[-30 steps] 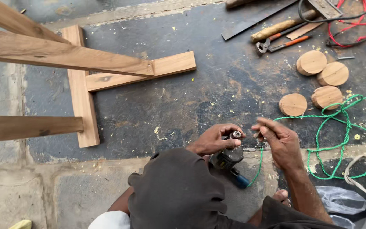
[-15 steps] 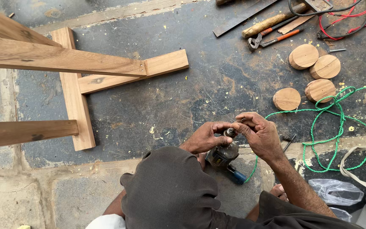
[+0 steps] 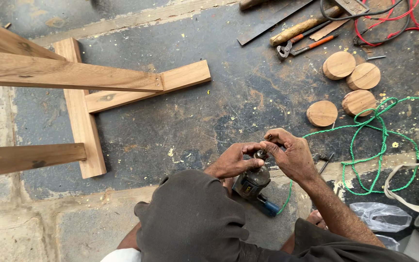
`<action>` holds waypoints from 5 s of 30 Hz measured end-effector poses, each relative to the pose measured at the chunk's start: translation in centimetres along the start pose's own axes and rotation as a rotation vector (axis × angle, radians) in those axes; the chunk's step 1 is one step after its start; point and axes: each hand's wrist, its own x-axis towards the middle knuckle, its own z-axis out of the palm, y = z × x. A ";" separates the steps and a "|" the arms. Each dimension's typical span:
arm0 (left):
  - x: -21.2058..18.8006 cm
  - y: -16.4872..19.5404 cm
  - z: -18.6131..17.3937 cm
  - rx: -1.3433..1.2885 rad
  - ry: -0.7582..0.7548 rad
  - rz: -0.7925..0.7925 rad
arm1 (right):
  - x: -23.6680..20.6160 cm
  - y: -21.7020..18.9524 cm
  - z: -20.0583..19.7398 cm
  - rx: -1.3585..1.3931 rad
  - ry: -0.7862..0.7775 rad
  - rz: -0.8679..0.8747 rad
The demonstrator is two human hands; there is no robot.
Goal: The person retrieves a drill bit from a tool bag, inserts it into a corded drill, and tightens the chuck. They then place a small round wooden piece on a scrap block and drill a hole through it. The person repeats this process for several round wooden pieces, inserting a screw into each drilled hole to test fit.
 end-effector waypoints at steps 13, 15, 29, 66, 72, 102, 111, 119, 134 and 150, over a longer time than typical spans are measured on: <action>0.0 0.8 0.1 0.135 0.119 -0.053 | -4.2 1.4 5.7 -0.104 -0.014 0.425; 0.1 1.4 0.1 0.001 0.131 0.003 | -3.6 0.9 5.9 -0.013 0.036 0.276; 4.5 8.1 -3.8 0.068 0.119 0.213 | 4.0 -1.4 1.2 -0.157 0.229 0.148; 8.4 6.8 -3.3 0.233 0.146 0.338 | 6.0 0.3 -3.3 -0.010 0.016 -0.410; 8.5 6.6 -3.1 0.200 0.154 0.265 | 6.4 0.7 -3.0 -0.153 0.086 -0.074; 9.1 5.5 -2.9 0.324 0.114 0.158 | 7.3 -3.7 -5.7 -0.120 0.115 -0.415; 9.4 5.2 -2.7 0.320 0.109 0.227 | 6.5 -3.1 -7.4 0.149 0.138 0.005; 9.7 6.3 -3.5 0.540 0.184 0.516 | 5.1 -1.2 -4.7 0.298 -0.160 0.031; 7.7 10.1 -3.7 0.357 0.045 0.308 | 4.8 0.2 -1.8 0.203 0.049 0.016; 8.0 8.7 -2.4 0.325 0.160 0.370 | 4.4 0.8 -0.6 0.127 0.167 -0.213</action>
